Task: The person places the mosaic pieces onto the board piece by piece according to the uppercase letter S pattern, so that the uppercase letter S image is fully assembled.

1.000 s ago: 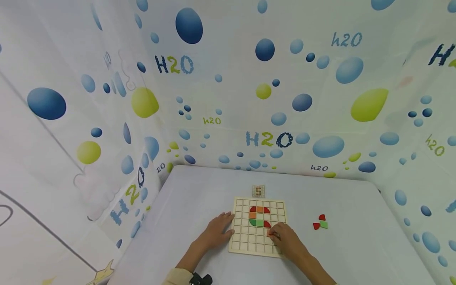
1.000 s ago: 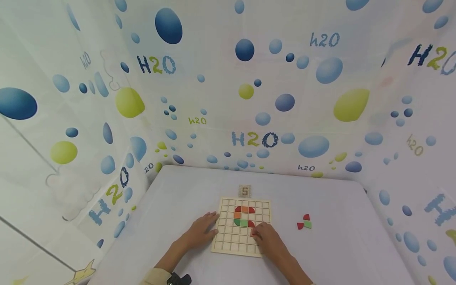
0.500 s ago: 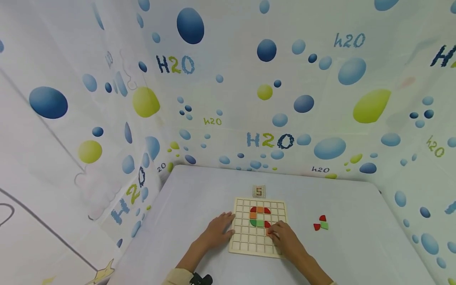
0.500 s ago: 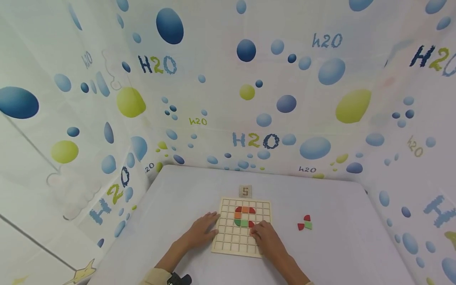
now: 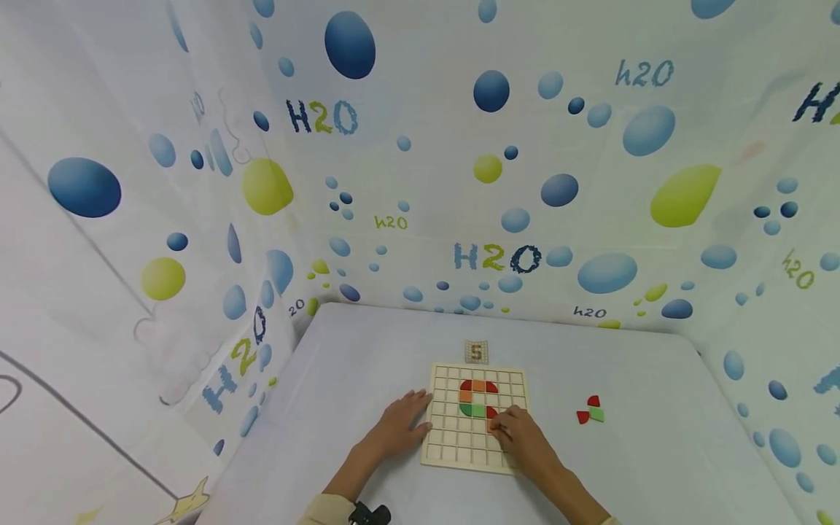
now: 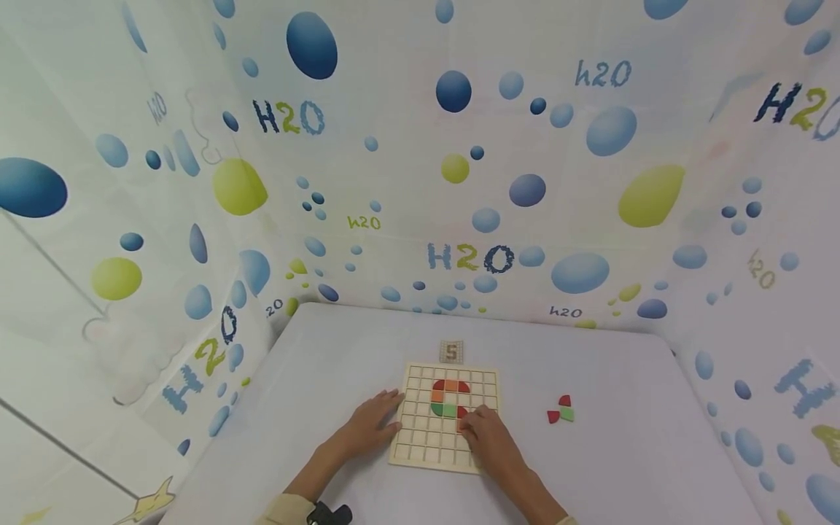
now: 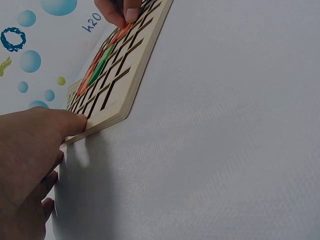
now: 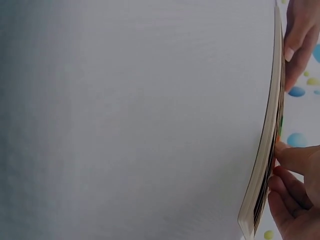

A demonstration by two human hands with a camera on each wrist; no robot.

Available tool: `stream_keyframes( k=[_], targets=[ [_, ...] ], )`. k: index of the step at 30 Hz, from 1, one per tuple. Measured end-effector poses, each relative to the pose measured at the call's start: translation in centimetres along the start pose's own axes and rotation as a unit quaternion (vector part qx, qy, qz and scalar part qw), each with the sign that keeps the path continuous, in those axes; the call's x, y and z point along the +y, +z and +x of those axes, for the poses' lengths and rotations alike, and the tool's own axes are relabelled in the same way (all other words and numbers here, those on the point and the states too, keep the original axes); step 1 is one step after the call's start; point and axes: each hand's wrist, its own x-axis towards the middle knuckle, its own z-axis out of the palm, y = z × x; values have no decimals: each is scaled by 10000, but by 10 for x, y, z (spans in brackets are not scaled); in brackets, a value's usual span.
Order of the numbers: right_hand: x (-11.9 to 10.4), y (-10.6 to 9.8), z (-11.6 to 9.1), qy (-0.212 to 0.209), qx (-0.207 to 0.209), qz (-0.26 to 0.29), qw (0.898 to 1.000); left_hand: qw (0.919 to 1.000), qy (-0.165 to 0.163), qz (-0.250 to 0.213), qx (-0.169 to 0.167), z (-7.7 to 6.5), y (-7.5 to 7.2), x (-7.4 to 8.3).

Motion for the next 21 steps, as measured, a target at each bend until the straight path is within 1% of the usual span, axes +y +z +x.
stream_keyframes(
  k=[5,9,14,19,21],
  targets=[
    [-2,0,-1,-58,115,74,9999,10000,63,-26,35,-1,-2,1],
    [-1,-1,0,-72,82,218,9997,9999,96,-48,65,-3,-4,4],
    [1,-2,-1,-121,65,207,9997,9999,67,-80,69,-2,-5,5],
    [0,-6,-1,-45,-80,257,9996,9999,67,-45,70,-2,-5,5],
    [1,-9,-1,97,-167,312,9993,9999,125,-40,91,-3,-6,5]
  ],
)
